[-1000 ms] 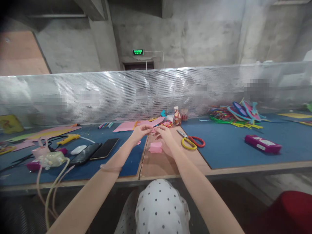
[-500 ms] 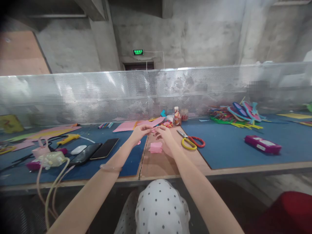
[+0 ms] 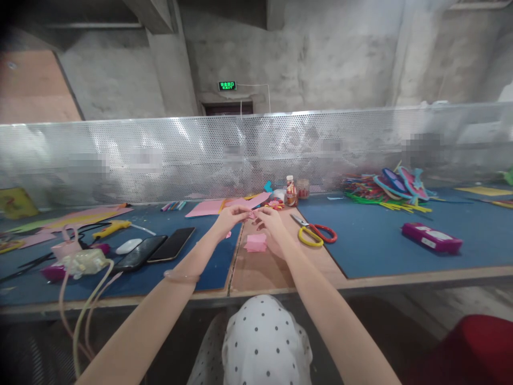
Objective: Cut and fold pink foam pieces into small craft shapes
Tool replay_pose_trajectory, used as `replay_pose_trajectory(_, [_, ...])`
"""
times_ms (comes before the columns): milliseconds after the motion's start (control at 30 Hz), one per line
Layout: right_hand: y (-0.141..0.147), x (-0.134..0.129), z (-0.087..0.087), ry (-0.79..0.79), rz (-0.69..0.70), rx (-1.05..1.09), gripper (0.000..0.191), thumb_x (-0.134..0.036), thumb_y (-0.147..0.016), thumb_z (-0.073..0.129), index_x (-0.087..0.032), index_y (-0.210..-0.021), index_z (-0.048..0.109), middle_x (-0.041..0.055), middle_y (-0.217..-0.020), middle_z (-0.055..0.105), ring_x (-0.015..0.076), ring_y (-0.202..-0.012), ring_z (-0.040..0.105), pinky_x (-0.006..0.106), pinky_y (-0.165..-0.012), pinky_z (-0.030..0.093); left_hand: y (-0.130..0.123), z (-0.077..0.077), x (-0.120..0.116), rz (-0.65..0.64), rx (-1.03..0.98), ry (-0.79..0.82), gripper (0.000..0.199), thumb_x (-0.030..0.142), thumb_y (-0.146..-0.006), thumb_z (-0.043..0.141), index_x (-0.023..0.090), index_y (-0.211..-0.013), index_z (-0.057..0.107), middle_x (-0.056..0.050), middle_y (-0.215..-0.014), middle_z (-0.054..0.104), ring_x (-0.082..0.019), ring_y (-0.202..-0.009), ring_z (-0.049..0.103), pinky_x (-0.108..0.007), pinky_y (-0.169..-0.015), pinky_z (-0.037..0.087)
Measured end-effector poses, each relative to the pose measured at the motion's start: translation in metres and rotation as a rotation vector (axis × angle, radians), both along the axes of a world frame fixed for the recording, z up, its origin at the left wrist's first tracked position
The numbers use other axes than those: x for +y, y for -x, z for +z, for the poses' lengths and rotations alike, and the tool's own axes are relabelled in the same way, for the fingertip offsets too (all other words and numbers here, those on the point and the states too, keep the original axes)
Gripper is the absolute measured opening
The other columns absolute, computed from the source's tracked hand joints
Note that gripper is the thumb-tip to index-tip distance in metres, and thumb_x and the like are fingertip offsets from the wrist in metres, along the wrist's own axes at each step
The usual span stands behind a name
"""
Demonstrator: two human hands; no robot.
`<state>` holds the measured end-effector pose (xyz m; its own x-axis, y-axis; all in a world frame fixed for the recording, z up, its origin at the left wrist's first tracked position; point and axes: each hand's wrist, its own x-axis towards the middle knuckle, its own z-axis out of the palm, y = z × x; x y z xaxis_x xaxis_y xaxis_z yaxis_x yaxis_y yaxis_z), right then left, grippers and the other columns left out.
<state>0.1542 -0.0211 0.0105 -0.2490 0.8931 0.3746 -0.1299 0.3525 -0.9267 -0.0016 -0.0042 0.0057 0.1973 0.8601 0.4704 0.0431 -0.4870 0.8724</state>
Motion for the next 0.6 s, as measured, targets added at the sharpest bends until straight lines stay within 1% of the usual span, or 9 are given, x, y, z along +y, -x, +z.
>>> replay_pose_trajectory(333, [-0.0003, 0.0006, -0.0003, 0.007, 0.012, 0.014, 0.014, -0.028, -0.064, 0.061, -0.016, -0.072, 0.060, 0.0045, -0.075, 0.062, 0.0111, -0.058, 0.056, 0.021, -0.047, 0.041, -0.0007, 0.0010, -0.0016, 0.012, -0.024, 0.011, 0.027, 0.030, -0.062, 0.067, 0.013, -0.082, 0.065, -0.007, -0.078, 0.067, -0.015, -0.074, 0.060, -0.030, -0.071, 0.045])
replay_pose_trajectory(600, [0.0000, 0.0002, 0.0004, 0.012, 0.025, 0.038, 0.012, -0.026, -0.063, 0.058, -0.016, -0.070, 0.060, 0.0046, -0.075, 0.062, 0.0113, -0.058, 0.055, 0.021, -0.046, 0.040, 0.0005, -0.0017, 0.0036, 0.016, -0.024, 0.003, 0.026, 0.031, -0.062, 0.068, 0.013, -0.081, 0.065, -0.006, -0.079, 0.067, -0.015, -0.074, 0.060, -0.030, -0.072, 0.046])
